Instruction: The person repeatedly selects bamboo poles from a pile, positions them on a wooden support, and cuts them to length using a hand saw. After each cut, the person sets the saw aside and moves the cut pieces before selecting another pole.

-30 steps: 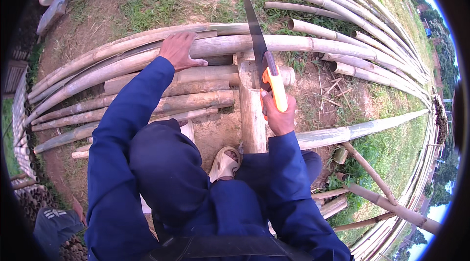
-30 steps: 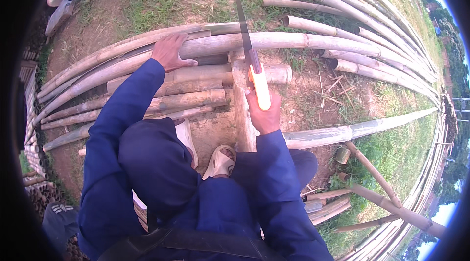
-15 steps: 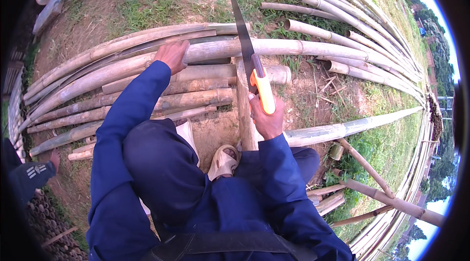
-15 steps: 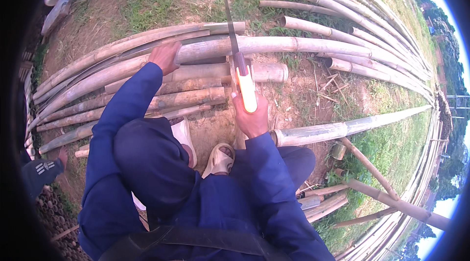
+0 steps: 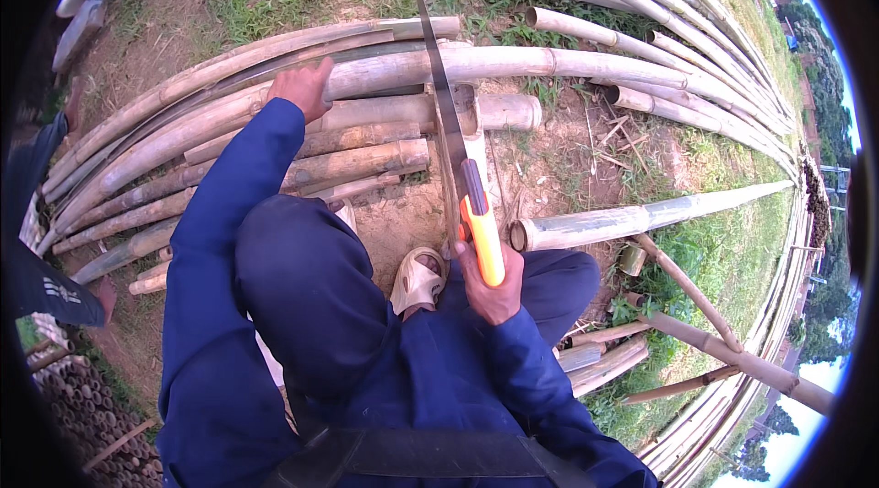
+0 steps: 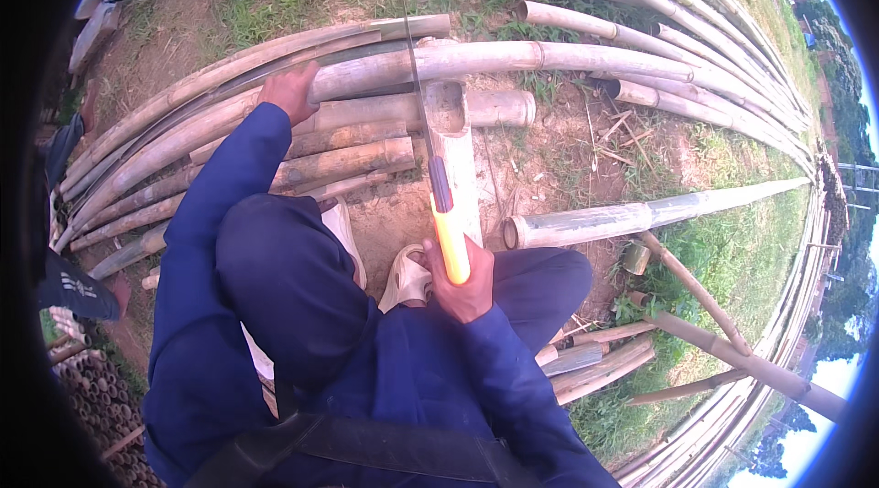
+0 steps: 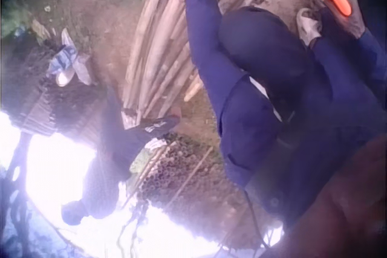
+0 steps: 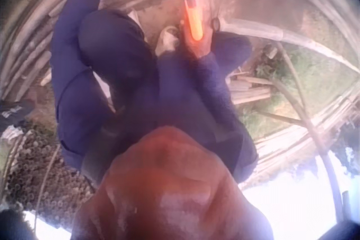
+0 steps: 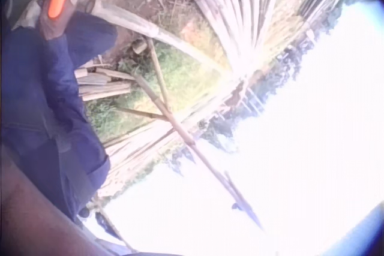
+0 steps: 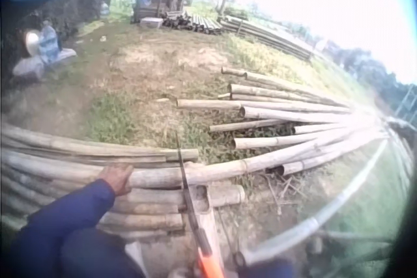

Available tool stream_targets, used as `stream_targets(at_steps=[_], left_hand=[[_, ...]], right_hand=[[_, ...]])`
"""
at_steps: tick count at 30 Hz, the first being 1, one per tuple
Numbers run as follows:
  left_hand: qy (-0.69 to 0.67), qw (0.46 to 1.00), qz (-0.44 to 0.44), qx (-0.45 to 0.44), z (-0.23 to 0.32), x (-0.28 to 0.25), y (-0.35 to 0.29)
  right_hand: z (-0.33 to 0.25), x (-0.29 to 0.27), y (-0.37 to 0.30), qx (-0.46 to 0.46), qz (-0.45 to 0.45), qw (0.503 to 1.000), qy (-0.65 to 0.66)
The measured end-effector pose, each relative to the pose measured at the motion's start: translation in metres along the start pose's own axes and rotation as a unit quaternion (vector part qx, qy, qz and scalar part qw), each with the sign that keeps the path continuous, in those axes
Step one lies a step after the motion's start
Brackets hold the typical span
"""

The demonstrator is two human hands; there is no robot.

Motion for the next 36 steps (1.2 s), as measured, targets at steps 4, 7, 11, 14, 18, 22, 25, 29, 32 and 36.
stream_targets(at_steps=[4, 7, 11, 14, 18, 22, 25, 29, 32, 36], left_hand=[[-0.001, 1.0, -0.003, -0.014, -0.001, 0.002, 0.002], [0.003, 0.999, -0.026, -0.024, -0.001, 0.003, 0.006], [0.012, 1.0, -0.011, -0.016, -0.001, 0.0, 0.01], [0.031, 0.999, 0.015, -0.012, 0.0, 0.003, 0.006], [0.013, 0.998, 0.065, -0.005, 0.001, 0.009, 0.002], [0.019, 0.997, 0.071, 0.004, 0.003, 0.004, 0.001], [0.024, 0.999, 0.047, 0.0, 0.004, 0.0, 0.002], [0.03, 0.999, 0.026, -0.022, 0.002, 0.006, 0.002], [0.02, 0.998, 0.055, -0.014, 0.002, 0.007, 0.001], [0.017, 0.999, 0.042, -0.016, 0.001, 0.006, 0.001]], right_hand=[[-0.006, -0.014, -0.045, -0.017, 0.013, 1.0, 0.011], [0.01, 0.002, -0.019, 0.018, 0.013, 1.0, 0.011], [0.018, 0.009, -0.014, -0.023, 0.015, 0.999, 0.044], [0.022, -0.018, -0.054, 0.025, 0.007, 0.998, 0.06], [-0.006, -0.024, -0.057, -0.053, 0.038, 0.998, 0.01], [-0.01, 0.017, 0.074, -0.022, 0.01, 0.999, 0.042], [-0.005, 0.022, 0.101, -0.047, 0.014, 0.997, 0.059], [0.011, -0.003, -0.027, -0.001, 0.03, 0.997, 0.071], [0.003, -0.014, -0.066, -0.042, 0.024, 0.999, -0.008], [0.009, 0.016, 0.051, -0.036, 0.01, 0.999, 0.032]])
Point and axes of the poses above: each hand's wrist, its own y-axis towards the middle knuckle, its own x-axis out of the palm, z = x × y, the point moved 7 cm from there along y, towards the middle knuckle
